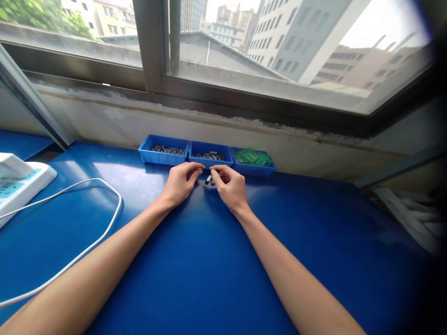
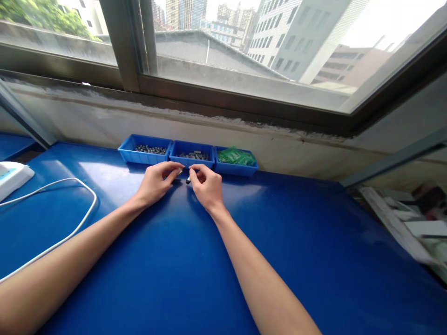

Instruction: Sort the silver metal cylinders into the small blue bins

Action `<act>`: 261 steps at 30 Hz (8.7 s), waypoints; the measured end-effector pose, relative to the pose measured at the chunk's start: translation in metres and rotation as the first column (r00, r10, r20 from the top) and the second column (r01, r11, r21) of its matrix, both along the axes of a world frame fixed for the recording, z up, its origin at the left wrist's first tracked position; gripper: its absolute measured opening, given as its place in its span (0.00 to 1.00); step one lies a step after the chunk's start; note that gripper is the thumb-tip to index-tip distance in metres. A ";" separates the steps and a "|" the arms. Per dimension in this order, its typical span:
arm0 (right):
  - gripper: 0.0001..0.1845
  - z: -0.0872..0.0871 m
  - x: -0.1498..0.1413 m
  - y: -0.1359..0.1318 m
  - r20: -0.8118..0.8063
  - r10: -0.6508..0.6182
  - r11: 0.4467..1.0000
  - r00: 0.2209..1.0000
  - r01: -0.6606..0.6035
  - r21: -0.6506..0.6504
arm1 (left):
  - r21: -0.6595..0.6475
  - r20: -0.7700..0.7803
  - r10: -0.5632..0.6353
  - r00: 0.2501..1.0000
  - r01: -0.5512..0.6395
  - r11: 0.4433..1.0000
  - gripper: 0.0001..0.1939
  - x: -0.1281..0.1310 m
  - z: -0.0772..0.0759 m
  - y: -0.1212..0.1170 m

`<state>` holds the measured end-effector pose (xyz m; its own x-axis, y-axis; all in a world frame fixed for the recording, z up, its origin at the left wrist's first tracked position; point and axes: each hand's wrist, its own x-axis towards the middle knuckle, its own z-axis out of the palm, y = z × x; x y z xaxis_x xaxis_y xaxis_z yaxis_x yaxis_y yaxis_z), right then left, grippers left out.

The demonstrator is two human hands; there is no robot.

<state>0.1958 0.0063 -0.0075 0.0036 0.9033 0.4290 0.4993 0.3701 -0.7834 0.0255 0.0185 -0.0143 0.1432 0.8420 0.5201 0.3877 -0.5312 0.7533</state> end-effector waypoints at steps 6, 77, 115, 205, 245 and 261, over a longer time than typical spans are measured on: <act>0.14 0.002 -0.001 -0.001 0.001 0.014 1.000 1.000 -0.014 -0.013 | -0.140 0.143 0.007 0.990 0.014 0.990 0.15 -0.001 -0.001 0.003; 0.13 0.000 0.008 0.005 -0.022 0.014 1.000 1.000 -0.014 0.013 | -0.118 0.126 0.016 0.992 -0.001 0.993 0.16 0.000 0.003 -0.001; 0.19 -0.004 0.015 0.023 -0.102 -0.257 0.963 0.961 0.263 0.059 | 0.142 -0.250 -0.148 0.957 0.187 0.972 0.14 0.005 0.004 -0.005; 0.20 -0.005 0.017 0.022 -0.435 0.098 0.983 0.895 -0.155 -0.097 | -0.377 0.389 -0.129 0.912 0.286 0.881 0.17 -0.009 0.007 0.004; 0.32 0.044 -0.027 0.058 0.726 -0.122 0.987 0.677 0.158 0.019 | -0.200 0.153 0.014 0.988 0.017 0.980 0.13 -0.005 -0.005 0.009; 0.19 0.011 0.001 0.004 0.506 -0.032 0.943 0.862 -0.143 0.302 | -0.049 -0.032 0.149 0.988 -0.151 0.987 0.08 -0.004 0.011 -0.002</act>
<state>0.1963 0.0102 0.0036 -0.3346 0.7089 0.6209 0.7588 0.5934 -0.2685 0.0218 0.0163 -0.0034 0.0275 0.8806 0.4730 0.4817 -0.4263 0.7656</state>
